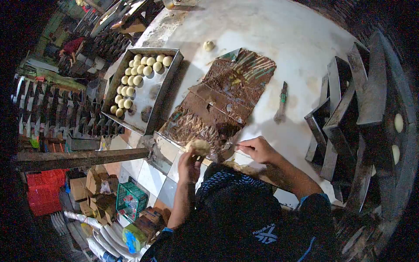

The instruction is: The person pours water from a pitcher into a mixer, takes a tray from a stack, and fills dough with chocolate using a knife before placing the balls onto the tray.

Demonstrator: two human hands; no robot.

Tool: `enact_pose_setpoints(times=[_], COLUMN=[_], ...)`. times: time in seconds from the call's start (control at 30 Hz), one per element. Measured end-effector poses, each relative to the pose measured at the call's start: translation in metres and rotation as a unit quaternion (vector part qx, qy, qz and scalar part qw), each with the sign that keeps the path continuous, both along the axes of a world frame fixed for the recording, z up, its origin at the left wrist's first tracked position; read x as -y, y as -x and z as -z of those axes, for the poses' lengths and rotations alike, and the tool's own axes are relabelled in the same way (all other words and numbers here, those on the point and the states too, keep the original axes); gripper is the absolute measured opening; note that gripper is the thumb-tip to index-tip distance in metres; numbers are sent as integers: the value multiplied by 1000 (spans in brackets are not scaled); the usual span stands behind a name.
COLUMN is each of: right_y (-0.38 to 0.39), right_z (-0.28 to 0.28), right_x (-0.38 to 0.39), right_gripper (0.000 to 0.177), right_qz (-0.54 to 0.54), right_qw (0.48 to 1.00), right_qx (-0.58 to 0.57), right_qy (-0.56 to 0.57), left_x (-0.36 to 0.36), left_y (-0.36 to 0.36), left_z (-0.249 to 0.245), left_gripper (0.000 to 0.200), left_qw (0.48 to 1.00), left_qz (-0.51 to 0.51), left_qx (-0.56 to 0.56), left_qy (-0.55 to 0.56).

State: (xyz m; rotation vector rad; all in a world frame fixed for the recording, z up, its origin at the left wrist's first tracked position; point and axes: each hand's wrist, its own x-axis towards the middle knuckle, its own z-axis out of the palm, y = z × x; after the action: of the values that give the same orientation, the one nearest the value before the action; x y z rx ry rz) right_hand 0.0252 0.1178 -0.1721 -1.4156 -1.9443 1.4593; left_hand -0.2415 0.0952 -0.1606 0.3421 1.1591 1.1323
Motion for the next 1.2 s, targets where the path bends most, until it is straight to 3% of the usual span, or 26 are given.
enact_pose_setpoints(times=[0.07,0.2,0.27,0.33,0.4,0.43,0.47,0.53,0.57,0.6,0.67,0.7,0.73,0.77,0.8,0.87,0.9,0.97,1.0,1.03,1.07,1.13,1.17,1.2], right_y=[22,38,39,39,36,39,50,83,102,123,153,167,180,198,205,226,237,253,259,264,269,272,270,268], right_z=[19,27,37,49,76,77,58,10,-13,-14,-16,-17,-17,-34,-55,-107,-116,-128,-134,-140,-147,-160,-166,-173], right_x=[10,30,31,39,42,39,36,34,36,36,37,38,38,41,55,81,91,108,120,133,145,165,172,179], right_gripper=[21,37,45,50,45,33,33,26,26,22,19,19,18,17,18,17,17,16,16,14,13,13,15,17], right_qz=[62,67,74,82,106,95,94,145,169,207,270,264,281,297,227,138,133,104,102,80,59,43,26,12], right_qw=[956,955,904,915,912,906,905,905,946,936,874,875,881,882,913,919,921,848,850,834,818,832,866,896], right_qx=[-157,-12,104,117,218,278,277,39,-62,-242,-402,-405,-377,-348,-243,-202,-200,-128,-123,-135,-147,-158,-170,-182], right_qy=[-240,-288,-408,-378,-331,-305,-307,-399,-270,-152,33,34,-40,-112,-234,-311,-306,-504,-503,-528,-553,-531,-469,-405], left_x=[-5,-9,-8,1,6,9,12,19,23,28,40,45,50,57,64,94,109,129,138,153,163,182,187,195], left_y=[-11,-27,-20,-12,-2,3,7,12,13,16,24,27,33,43,53,65,67,89,100,105,112,146,157,162], left_z=[8,-10,1,14,15,10,4,-11,-17,-20,-18,-19,-20,-15,-10,-43,-62,-73,-79,-98,-102,-93,-86,-85], left_gripper=[34,33,33,33,34,34,35,35,36,37,41,44,47,56,71,77,75,73,71,69,72,71,70,54], left_qw=[996,986,989,996,996,997,997,998,996,992,983,985,981,918,775,813,858,861,860,903,913,904,889,867], left_qz=[42,38,33,14,-1,-11,-22,-45,-33,-22,-48,-60,-73,9,21,72,52,14,-20,-64,-106,-30,-29,-31], left_qx=[68,145,131,80,76,75,74,51,71,89,117,46,-25,-289,-542,-449,-388,-360,-332,-181,-40,-11,-98,-154], left_qy=[40,76,55,39,40,8,-23,-10,-47,-86,-131,-156,-180,-271,-325,-362,-333,-359,-388,-385,-391,-427,-447,-474])
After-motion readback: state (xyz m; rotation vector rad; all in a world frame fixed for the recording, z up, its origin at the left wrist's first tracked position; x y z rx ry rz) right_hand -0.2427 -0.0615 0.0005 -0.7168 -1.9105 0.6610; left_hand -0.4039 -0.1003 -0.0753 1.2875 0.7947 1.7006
